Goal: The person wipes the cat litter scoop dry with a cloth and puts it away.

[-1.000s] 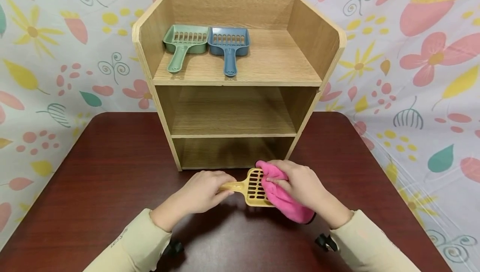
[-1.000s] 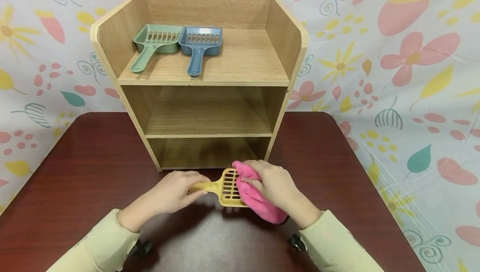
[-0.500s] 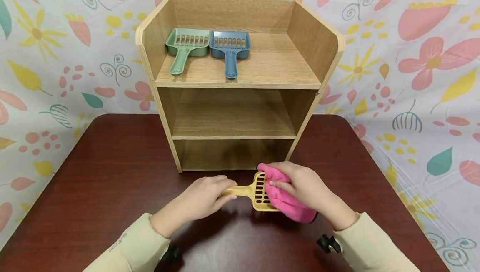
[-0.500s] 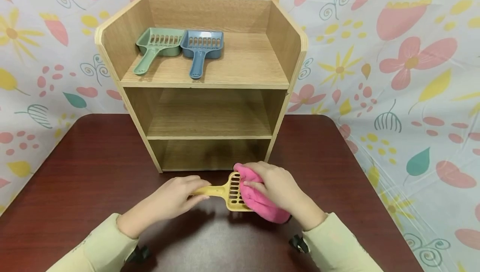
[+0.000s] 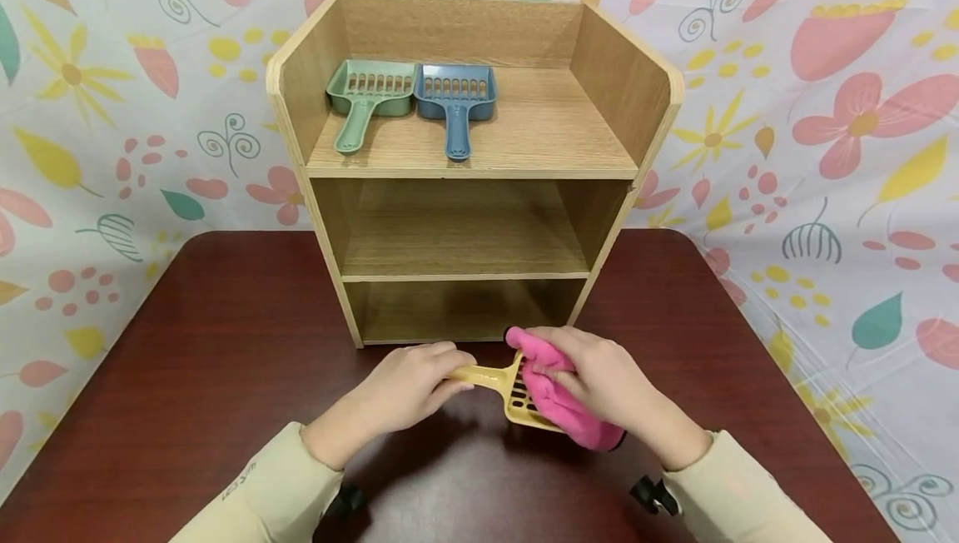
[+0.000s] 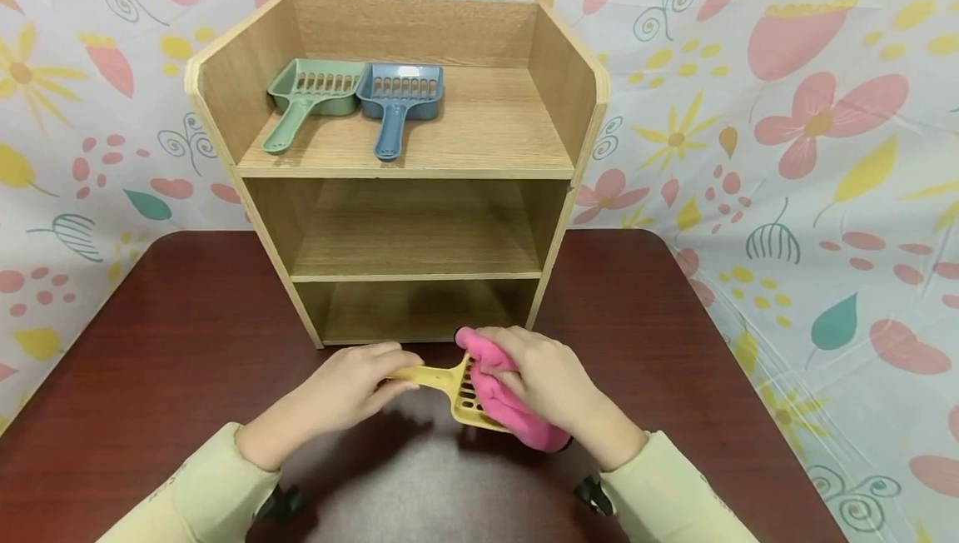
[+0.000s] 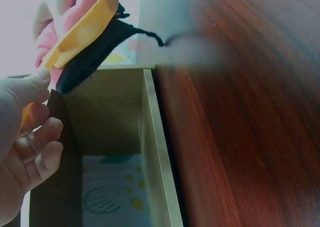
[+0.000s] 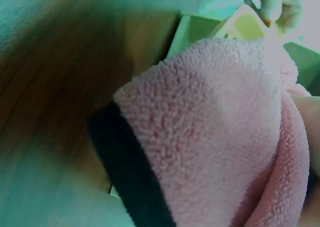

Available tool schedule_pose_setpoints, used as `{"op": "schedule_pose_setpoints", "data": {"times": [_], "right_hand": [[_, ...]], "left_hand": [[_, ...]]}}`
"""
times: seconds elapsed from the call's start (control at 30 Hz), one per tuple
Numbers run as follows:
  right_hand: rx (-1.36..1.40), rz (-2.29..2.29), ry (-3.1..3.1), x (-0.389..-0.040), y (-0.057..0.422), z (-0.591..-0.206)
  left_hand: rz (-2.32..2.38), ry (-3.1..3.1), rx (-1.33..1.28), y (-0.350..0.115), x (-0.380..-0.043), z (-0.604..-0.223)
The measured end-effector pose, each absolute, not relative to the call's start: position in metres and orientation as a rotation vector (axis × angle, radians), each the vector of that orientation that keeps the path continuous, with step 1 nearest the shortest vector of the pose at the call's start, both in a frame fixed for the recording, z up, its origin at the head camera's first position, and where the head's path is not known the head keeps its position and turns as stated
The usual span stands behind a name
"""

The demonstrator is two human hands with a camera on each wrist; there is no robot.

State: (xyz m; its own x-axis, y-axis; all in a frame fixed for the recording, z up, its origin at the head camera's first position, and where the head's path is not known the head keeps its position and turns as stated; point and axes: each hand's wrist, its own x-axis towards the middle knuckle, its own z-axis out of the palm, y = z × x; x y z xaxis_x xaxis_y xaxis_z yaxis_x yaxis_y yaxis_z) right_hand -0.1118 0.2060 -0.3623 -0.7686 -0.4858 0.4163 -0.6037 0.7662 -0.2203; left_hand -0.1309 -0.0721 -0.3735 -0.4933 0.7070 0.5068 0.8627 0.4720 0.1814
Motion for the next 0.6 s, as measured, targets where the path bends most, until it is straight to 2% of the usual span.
{"op": "schedule_pose_setpoints", "data": {"times": [0.33, 0.6], "right_hand": [[0.412, 0.941, -2.534, -0.116, 0.212, -0.368], [-0.046, 1.512, -2.236, -0.118, 0.197, -0.377]], "left_hand": [[-0.641, -2.171, -1.178, -0.079, -0.14, -0.386], [-0.76, -2.023, -1.062, -0.073, -0.142, -0.404]]}}
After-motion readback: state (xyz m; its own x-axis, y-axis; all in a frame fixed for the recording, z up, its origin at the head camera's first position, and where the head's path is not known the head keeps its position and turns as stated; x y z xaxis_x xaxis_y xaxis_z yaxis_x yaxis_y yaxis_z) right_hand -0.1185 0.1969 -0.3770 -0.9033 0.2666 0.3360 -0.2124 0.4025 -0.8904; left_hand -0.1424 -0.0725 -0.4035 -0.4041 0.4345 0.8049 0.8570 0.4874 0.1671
